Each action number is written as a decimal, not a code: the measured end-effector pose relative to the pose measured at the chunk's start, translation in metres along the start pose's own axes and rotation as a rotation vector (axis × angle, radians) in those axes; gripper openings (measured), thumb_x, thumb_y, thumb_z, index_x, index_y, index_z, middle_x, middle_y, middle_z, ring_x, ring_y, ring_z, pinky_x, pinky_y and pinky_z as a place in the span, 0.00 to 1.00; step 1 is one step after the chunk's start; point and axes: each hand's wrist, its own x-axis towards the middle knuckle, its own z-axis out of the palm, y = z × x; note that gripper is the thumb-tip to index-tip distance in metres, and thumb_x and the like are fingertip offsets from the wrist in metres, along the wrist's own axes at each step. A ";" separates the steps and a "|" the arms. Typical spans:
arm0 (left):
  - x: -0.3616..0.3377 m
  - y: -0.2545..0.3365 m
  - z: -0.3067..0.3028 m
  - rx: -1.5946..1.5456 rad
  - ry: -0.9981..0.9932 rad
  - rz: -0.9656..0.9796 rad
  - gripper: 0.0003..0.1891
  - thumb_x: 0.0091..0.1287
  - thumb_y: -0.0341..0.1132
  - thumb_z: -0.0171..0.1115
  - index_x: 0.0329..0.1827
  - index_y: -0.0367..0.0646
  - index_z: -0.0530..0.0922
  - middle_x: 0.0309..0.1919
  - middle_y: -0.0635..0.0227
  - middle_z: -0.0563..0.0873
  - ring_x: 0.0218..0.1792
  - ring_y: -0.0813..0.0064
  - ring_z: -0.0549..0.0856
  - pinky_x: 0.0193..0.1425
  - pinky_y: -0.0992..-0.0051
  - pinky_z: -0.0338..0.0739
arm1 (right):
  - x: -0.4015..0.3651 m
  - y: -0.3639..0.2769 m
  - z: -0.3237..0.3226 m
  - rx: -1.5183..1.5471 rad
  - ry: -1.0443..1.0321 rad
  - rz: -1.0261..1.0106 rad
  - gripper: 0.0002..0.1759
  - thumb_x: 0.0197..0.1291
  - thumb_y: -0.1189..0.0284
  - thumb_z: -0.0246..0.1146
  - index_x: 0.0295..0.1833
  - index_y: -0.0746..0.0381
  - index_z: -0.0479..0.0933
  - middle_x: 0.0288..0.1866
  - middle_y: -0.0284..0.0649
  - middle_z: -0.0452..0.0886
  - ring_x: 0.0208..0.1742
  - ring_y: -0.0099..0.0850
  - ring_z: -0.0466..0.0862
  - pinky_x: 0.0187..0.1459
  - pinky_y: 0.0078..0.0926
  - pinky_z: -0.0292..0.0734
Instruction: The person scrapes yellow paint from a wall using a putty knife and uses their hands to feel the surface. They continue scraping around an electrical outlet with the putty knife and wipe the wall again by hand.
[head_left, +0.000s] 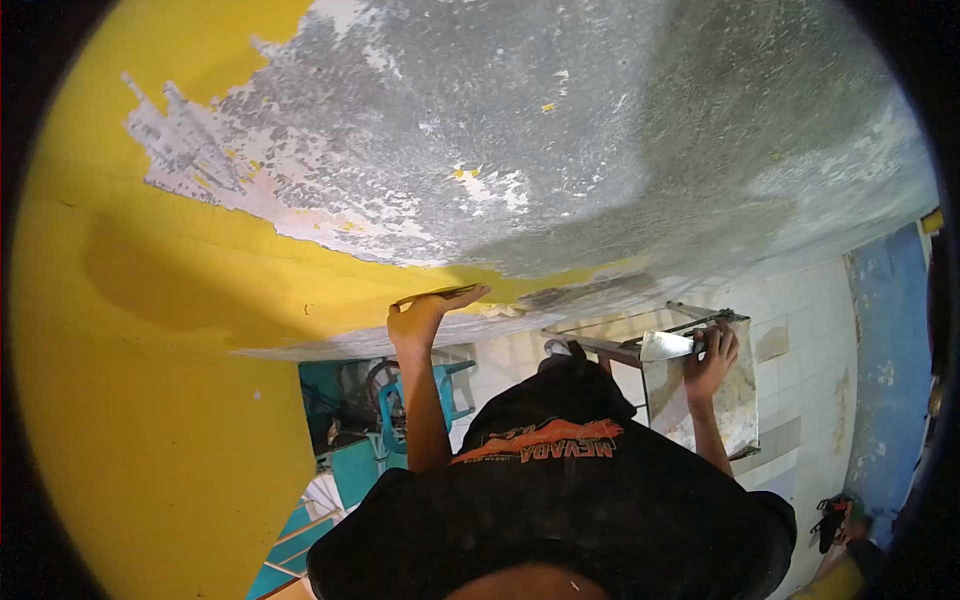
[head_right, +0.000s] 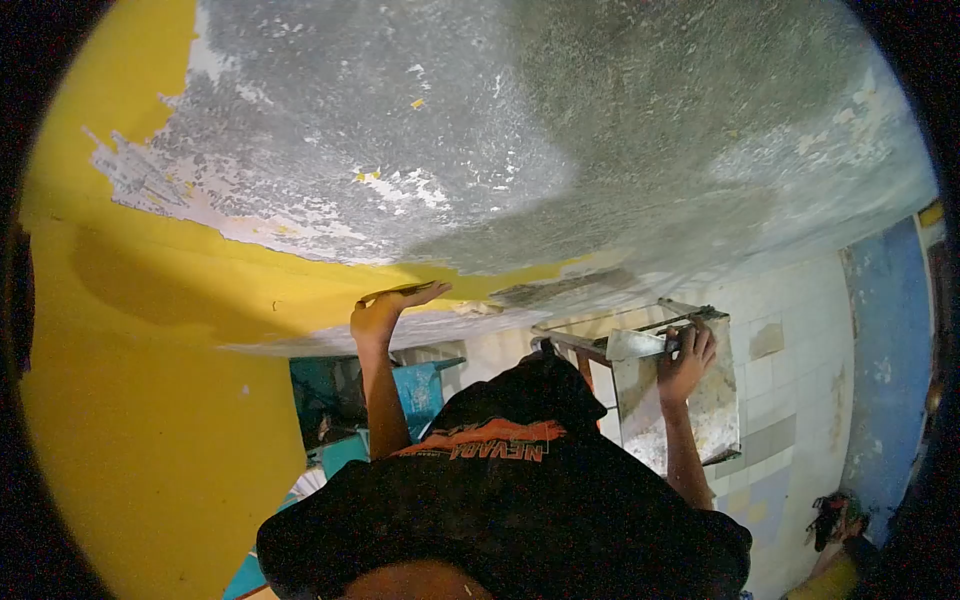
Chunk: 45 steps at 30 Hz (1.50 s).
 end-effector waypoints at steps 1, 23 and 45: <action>-0.001 -0.005 0.003 0.041 0.094 -0.067 0.36 0.68 0.56 0.33 0.75 0.48 0.41 0.75 0.66 0.39 0.73 0.67 0.44 0.70 0.57 0.37 | -0.001 0.002 0.002 -0.029 0.005 -0.001 0.11 0.59 0.67 0.60 0.41 0.62 0.72 0.56 0.44 0.72 0.59 0.46 0.67 0.59 0.48 0.58; -0.032 -0.027 -0.065 -0.140 -0.218 0.008 0.58 0.58 0.71 0.47 0.71 0.33 0.28 0.72 0.46 0.32 0.71 0.39 0.37 0.71 0.42 0.42 | -0.015 -0.003 -0.004 -0.003 0.044 0.002 0.14 0.54 0.70 0.60 0.45 0.63 0.75 0.59 0.50 0.71 0.61 0.52 0.66 0.62 0.49 0.56; -0.016 -0.189 -0.113 1.174 -0.538 0.097 0.18 0.73 0.45 0.45 0.54 0.38 0.69 0.44 0.65 0.79 0.48 0.75 0.79 0.53 0.78 0.72 | 0.026 -0.132 -0.025 0.905 -1.031 0.073 0.22 0.68 0.58 0.52 0.22 0.58 0.64 0.16 0.24 0.60 0.16 0.14 0.58 0.18 0.18 0.51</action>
